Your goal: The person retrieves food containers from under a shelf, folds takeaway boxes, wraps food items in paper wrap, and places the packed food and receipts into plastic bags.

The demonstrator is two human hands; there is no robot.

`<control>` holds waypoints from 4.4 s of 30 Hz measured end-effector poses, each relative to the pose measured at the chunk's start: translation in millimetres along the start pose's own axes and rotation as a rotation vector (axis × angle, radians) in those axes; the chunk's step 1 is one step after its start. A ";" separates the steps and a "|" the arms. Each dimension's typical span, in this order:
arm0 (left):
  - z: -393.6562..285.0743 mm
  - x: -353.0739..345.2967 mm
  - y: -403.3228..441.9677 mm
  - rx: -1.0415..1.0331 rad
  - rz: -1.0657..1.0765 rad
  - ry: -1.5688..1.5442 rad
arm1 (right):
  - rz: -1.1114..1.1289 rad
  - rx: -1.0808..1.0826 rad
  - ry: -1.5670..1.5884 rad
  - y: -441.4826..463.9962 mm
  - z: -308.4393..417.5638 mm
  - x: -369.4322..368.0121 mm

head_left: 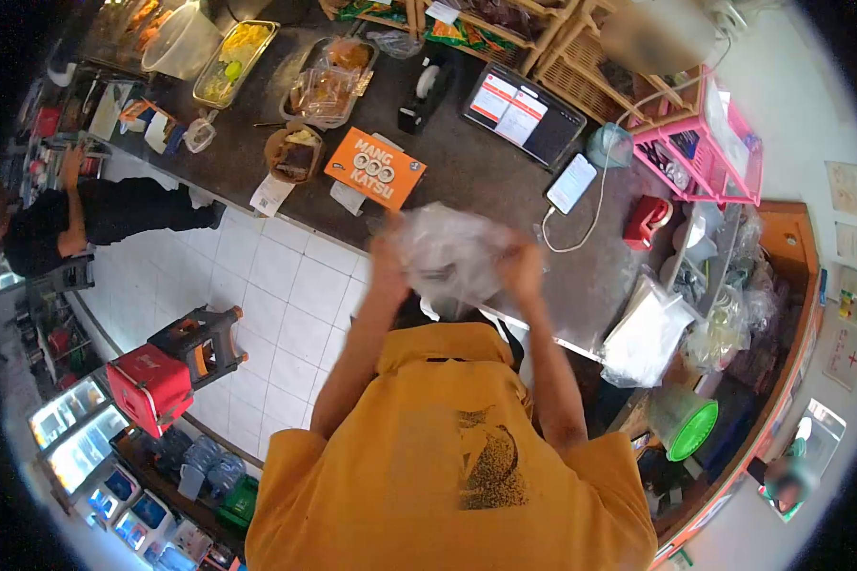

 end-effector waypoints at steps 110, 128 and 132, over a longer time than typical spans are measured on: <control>50.8 -36.0 -80.9 0.040 0.044 0.334 | 0.295 -0.071 -0.871 40.0 -88.3 -12.4; -3.0 14.2 -30.7 -0.516 0.332 0.912 | 0.191 -0.097 -0.361 133.5 64.7 -66.0; -35.2 72.2 59.5 -0.612 -0.149 0.782 | 0.285 -0.120 -0.677 170.2 -7.1 -191.9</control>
Point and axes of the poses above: each hand's wrist, its own y-axis towards the middle knuckle, its own x-axis out of the back of the hand, z = x × y, the point moved 1 cm from there along y, towards the middle knuckle, and after that the axes turned 5 degrees about -x, right-handed, at the moved point
